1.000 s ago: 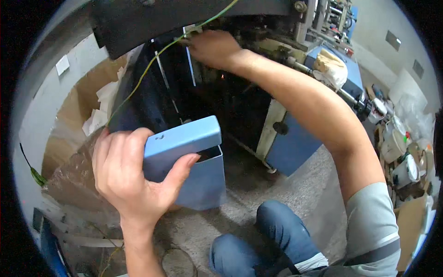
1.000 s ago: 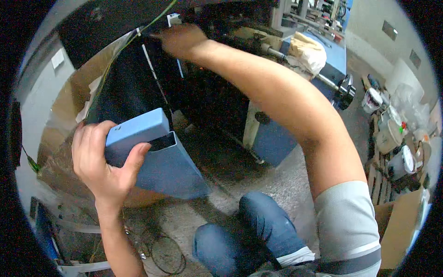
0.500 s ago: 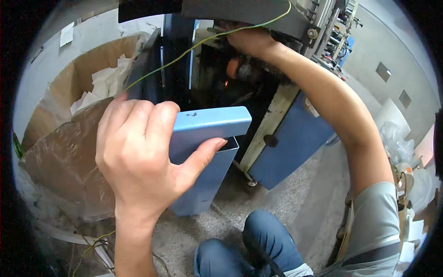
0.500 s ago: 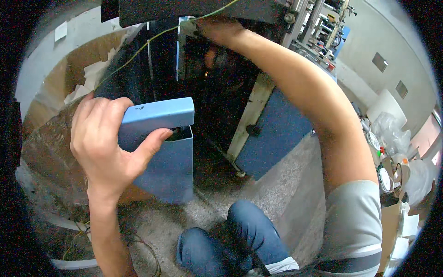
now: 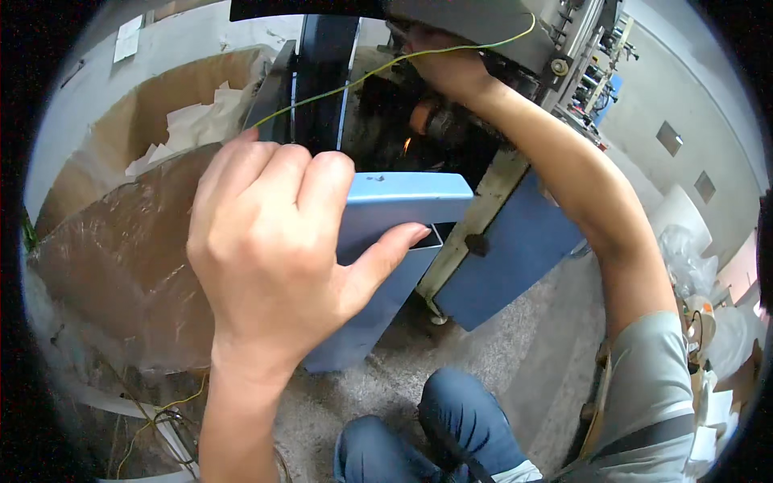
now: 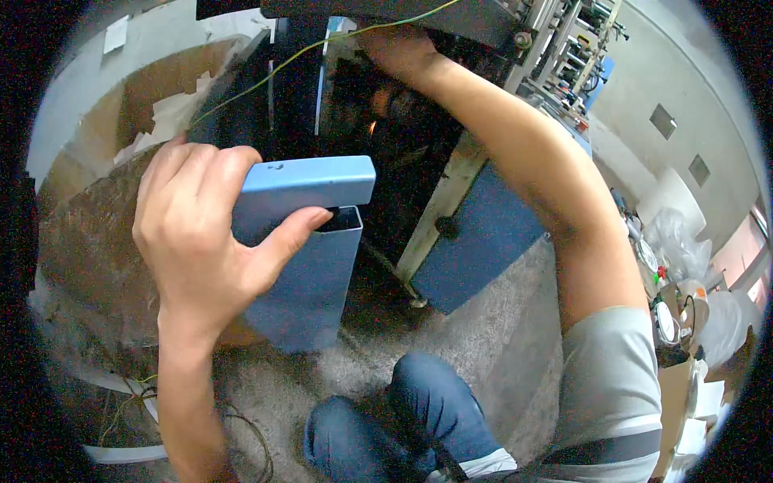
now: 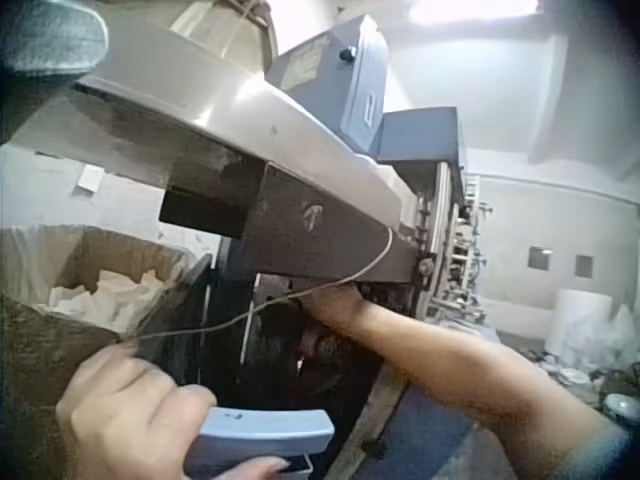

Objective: Maintaining and adjusting an industrial paper-processing machine, including sharpening a circular blade.

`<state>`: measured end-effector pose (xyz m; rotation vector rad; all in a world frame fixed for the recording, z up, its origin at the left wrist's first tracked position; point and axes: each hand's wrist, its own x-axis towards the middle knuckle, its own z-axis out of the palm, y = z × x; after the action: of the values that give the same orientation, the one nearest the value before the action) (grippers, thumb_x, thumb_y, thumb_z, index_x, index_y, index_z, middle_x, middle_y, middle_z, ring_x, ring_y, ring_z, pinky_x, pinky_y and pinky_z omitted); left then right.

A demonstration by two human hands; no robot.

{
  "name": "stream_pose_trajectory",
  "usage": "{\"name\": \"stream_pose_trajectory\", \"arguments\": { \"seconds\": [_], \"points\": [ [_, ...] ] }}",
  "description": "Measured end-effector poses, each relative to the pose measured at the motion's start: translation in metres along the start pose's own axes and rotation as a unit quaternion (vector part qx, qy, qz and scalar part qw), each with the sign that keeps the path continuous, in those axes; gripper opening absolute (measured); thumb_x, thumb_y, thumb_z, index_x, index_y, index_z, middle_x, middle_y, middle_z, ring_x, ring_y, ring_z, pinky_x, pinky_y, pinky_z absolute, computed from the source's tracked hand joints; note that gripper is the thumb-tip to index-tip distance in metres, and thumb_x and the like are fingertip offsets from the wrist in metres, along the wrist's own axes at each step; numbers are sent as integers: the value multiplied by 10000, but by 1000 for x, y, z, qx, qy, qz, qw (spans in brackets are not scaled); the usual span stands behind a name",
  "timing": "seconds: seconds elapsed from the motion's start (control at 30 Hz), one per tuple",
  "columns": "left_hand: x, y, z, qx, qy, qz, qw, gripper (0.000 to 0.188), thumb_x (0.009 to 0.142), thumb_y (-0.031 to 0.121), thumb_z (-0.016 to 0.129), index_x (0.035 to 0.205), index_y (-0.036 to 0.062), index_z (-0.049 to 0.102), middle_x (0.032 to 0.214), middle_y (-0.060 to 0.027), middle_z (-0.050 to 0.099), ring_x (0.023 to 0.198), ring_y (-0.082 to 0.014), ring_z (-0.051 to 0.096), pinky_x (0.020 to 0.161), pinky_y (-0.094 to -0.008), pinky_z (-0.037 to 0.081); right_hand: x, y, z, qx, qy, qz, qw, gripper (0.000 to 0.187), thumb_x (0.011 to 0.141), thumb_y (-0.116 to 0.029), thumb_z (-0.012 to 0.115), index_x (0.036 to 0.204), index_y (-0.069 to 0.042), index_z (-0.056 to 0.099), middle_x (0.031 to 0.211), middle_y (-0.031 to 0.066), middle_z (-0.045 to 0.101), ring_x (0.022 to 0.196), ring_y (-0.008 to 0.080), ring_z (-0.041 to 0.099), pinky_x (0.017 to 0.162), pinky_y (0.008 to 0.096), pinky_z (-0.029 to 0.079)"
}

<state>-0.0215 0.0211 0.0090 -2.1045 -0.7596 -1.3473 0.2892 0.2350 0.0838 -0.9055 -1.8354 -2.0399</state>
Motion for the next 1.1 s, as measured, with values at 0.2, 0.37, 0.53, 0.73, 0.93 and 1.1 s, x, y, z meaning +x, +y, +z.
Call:
{"name": "stream_pose_trajectory", "arguments": {
  "seconds": [0.2,0.37,0.53,0.73,0.93,1.1],
  "points": [
    [-2,-3,-2,4,5,-5,1000,530,685,476,876,911,59,640,785,-112,595,768,-351,602,830,-483,516,-12,24,26,290,-176,63,939,387,1051,-359,479,1329,-115,593,1321,200,641,1218,420,619,1054,536,497],
    [-5,-5,0,-4,13,-4,1000,533,685,478,873,913,57,640,786,-113,591,759,-352,596,799,-479,511,-13,-1,-4,65,-98,12,993,398,1025,-336,542,1376,-156,599,1209,205,675,1082,411,665,919,509,537],
    [4,1,2,-17,29,5,999,525,695,481,866,903,58,635,784,-115,587,771,-351,598,788,-479,508,-16,46,19,252,62,-49,965,394,1002,-332,599,1248,-27,636,924,237,710,723,400,699,656,487,567],
    [-5,-3,1,-9,22,-9,1000,528,693,489,865,895,57,638,788,-118,587,776,-353,596,786,-476,505,11,4,-52,196,-330,17,923,416,1014,-315,553,1405,-174,562,1340,228,621,1207,447,615,1034,534,512],
    [3,3,5,-23,35,-10,999,520,687,484,866,890,61,642,788,-116,590,776,-352,595,792,-472,504,-19,39,1,123,-141,22,982,407,1010,-348,594,1383,-185,603,1194,172,679,1014,390,681,836,490,565],
    [-6,-1,3,-17,28,-11,999,519,681,484,865,883,64,637,789,-111,590,780,-347,596,790,-466,505,-16,12,-8,193,-216,11,957,430,1025,-358,537,1411,-172,568,1338,173,631,1132,407,633,967,510,513]
  ]
}}
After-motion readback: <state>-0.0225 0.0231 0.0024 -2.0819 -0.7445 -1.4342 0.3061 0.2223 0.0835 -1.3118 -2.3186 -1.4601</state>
